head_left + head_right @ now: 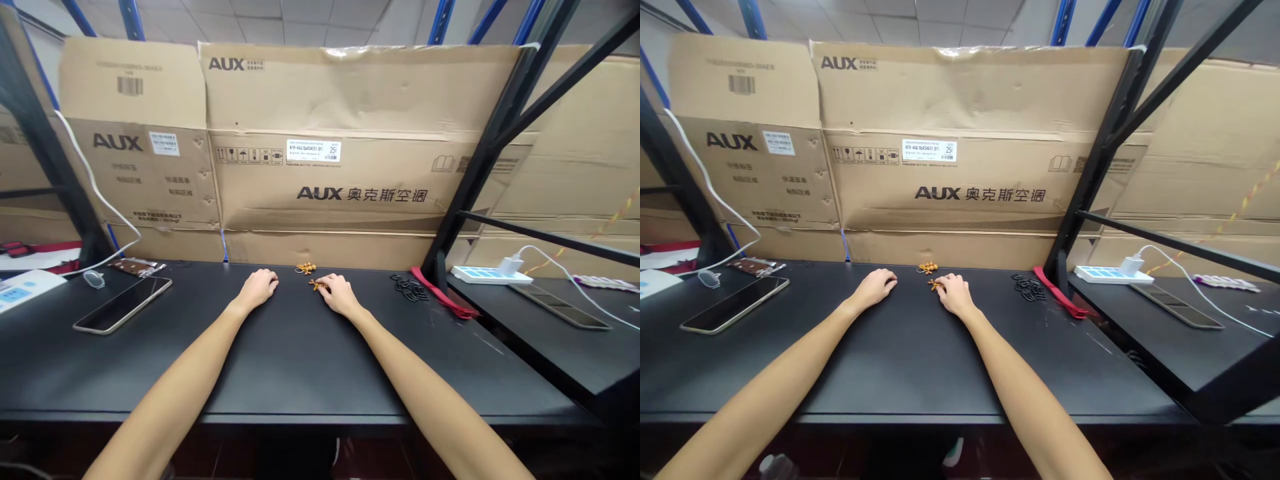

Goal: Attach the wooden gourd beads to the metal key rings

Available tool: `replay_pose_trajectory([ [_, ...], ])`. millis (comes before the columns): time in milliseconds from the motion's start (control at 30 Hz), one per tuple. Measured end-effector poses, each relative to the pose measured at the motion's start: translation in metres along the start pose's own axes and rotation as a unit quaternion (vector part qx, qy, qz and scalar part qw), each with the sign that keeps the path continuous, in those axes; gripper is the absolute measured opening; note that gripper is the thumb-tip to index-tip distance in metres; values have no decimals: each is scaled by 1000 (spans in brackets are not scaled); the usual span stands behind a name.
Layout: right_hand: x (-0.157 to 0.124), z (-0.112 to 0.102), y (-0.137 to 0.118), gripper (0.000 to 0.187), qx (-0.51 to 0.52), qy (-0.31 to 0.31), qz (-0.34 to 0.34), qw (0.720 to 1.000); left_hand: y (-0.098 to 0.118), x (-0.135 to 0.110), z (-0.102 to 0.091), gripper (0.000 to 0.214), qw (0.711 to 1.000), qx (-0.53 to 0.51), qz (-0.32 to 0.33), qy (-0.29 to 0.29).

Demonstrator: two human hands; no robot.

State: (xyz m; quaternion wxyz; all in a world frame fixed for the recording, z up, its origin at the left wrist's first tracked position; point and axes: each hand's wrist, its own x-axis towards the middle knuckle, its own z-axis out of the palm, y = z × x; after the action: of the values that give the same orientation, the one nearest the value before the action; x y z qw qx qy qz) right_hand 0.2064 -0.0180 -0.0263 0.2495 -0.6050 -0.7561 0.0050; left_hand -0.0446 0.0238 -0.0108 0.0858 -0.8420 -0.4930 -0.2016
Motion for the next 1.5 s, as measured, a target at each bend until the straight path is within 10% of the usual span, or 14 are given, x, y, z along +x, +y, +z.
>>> replay_pose_trajectory([
  [400, 0, -5, -8, 28, -46, 3, 8, 999, 57, 32, 28, 37, 997, 15, 78, -23],
  [800, -1, -5, -5, 30, -45, 32, 39, 998, 62, -10, 7, 28, 988, -82, 128, -32],
  [967, -3, -9, -11, 34, -11, 97, -46, 994, 58, -24, -6, 25, 974, -189, 121, -30],
  [1500, -11, -8, -24, 21, -33, -12, -143, 989, 49, -19, -12, 25, 958, -267, 95, -43],
])
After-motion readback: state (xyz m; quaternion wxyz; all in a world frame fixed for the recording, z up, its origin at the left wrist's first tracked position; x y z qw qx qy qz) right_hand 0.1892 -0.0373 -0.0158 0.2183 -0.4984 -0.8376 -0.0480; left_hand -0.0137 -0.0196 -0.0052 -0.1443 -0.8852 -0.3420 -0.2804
